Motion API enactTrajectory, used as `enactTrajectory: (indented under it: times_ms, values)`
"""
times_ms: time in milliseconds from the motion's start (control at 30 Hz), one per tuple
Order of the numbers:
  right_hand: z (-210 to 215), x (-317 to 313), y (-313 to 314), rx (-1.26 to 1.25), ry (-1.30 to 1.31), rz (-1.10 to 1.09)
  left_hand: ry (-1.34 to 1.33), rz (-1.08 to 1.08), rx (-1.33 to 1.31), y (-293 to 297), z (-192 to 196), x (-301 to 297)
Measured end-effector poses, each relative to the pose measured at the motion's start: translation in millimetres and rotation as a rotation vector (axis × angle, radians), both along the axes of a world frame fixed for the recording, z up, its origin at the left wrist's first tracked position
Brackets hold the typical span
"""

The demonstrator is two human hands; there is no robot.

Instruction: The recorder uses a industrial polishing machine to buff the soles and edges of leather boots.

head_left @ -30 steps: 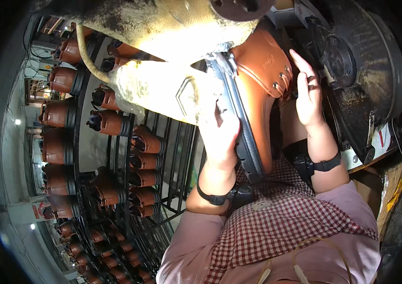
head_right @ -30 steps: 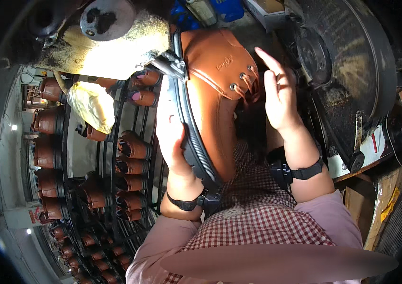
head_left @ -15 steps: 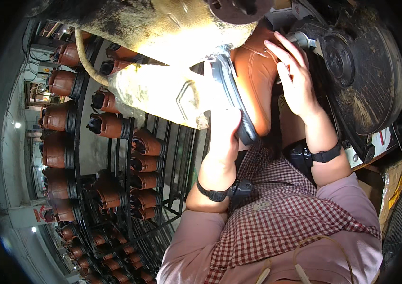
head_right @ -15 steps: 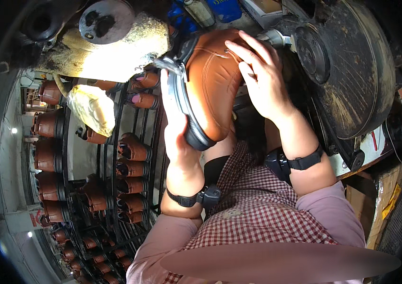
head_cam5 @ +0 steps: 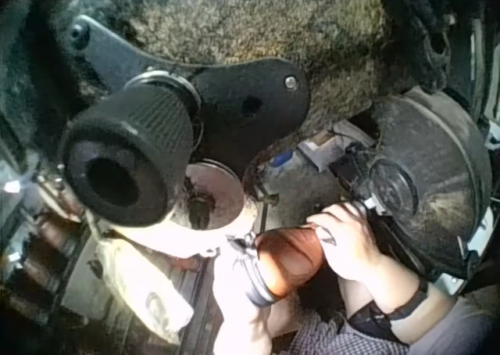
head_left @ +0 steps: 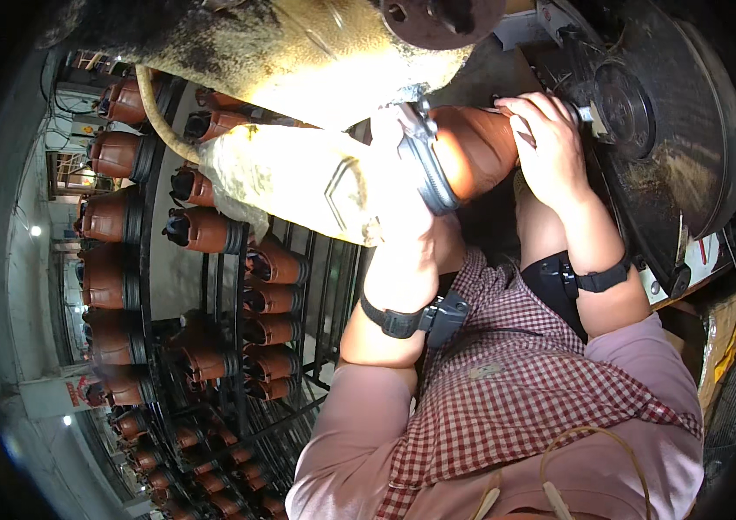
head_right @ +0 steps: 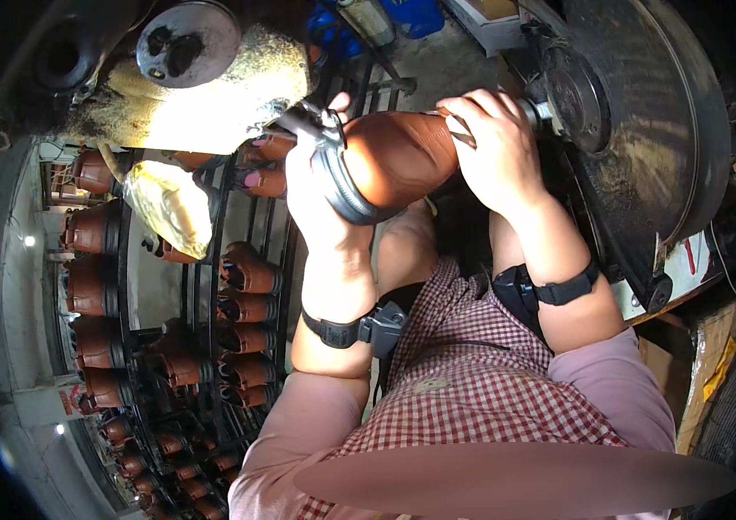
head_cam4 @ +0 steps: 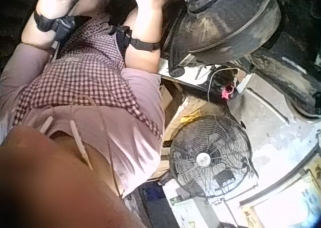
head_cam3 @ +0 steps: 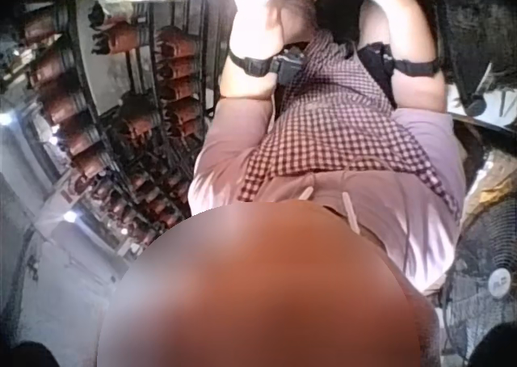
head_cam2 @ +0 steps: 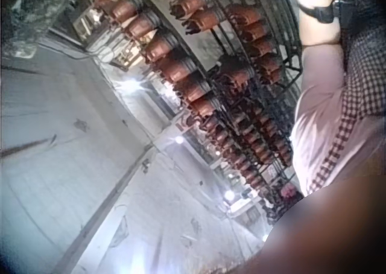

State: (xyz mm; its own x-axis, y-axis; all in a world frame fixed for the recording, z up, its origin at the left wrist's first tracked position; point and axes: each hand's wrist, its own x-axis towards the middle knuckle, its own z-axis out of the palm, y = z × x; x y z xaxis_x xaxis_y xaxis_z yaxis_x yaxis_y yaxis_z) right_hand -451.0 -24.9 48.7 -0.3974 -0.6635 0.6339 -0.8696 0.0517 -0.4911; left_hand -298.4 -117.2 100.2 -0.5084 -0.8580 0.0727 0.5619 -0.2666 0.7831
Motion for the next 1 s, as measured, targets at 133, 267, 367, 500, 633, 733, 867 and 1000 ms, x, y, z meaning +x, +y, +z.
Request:
enactTrajectory:
  times_ms: [133,267,367,500,633,733,867,1000]
  values:
    - [4.9,17.4,21.2,0.159,-0.105,-0.036,-0.077,0.159,-0.028,14.6,25.7,-7.2]
    - [41.4,38.3,55.1,0.343,-0.158,-0.031,-0.254,0.32,-0.243,26.5,42.6,-3.0]
    - [60.9,52.8,71.9,0.312,-0.149,-0.009,-0.671,0.379,-0.969,38.6,41.1,31.2]
    - [72.8,56.4,78.8,0.313,-0.154,0.086,-1.006,0.255,-1.368,32.7,33.3,66.4]
    - [69.8,50.7,77.3,0.275,-0.295,0.214,-1.148,0.474,-1.694,32.3,28.4,59.5]
    - [74.4,45.0,78.3,0.23,-0.503,0.288,-0.061,0.076,-0.284,50.5,-2.8,34.9]
    - [71.1,47.3,73.0,0.172,-0.566,0.299,-0.269,0.039,-0.568,105.3,-48.7,65.5]
    - [68.9,43.9,74.7,0.083,-0.78,0.347,-0.258,-0.054,-0.25,115.9,-23.1,68.2]
